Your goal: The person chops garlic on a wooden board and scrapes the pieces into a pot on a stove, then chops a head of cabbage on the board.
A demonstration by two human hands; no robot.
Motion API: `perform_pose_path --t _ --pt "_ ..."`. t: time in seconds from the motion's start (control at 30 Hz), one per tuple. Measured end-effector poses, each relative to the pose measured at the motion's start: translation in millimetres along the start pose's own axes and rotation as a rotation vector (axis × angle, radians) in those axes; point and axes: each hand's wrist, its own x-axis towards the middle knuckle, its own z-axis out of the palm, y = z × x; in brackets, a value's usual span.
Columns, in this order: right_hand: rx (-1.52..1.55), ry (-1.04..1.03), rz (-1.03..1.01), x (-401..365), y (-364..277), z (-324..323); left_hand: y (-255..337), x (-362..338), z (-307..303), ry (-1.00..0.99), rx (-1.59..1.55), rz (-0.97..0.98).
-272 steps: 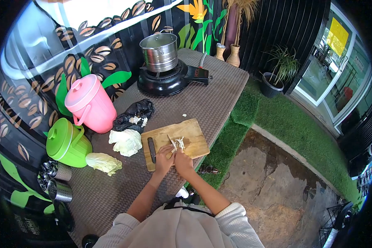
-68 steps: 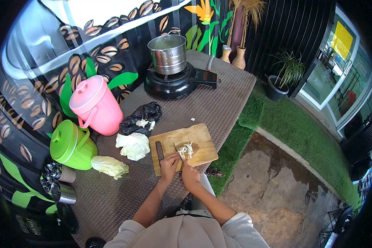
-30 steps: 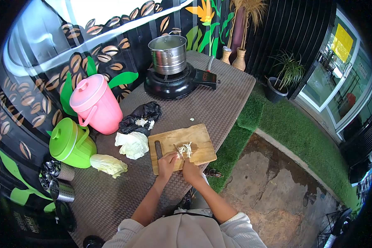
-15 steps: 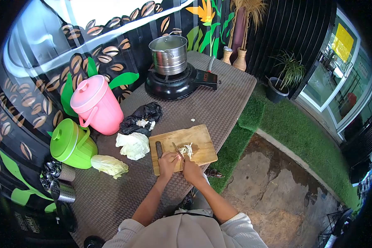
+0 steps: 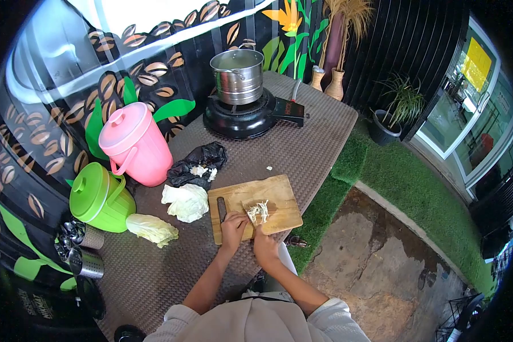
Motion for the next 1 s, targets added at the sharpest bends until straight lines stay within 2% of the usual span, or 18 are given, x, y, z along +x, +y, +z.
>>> perform_pose_path --t 0.17,0.33,0.43,0.63,0.77,0.93,1.0 --pt "-0.056 -0.010 0.010 18 -4 3 -1 -2 1 -0.005 -0.046 0.001" --pt "0.126 -0.213 -0.078 38 3 -36 7 -1 -3 -0.025 -0.075 -0.044" --pt "0.194 -0.251 -0.053 31 10 -27 3 -2 -1 -0.028 -0.077 -0.044" --pt "0.044 -0.060 0.046 5 0 1 2 -2 -2 -0.037 -0.056 -0.038" --pt "0.006 -0.079 0.039 21 -1 3 4 -1 -3 -0.047 -0.030 0.001" --pt "0.165 -0.237 -0.021 38 4 -29 8 0 -7 -0.051 -0.064 -0.018" --pt "0.160 -0.240 -0.011 32 5 -24 8 0 -7 -0.052 -0.078 -0.034"
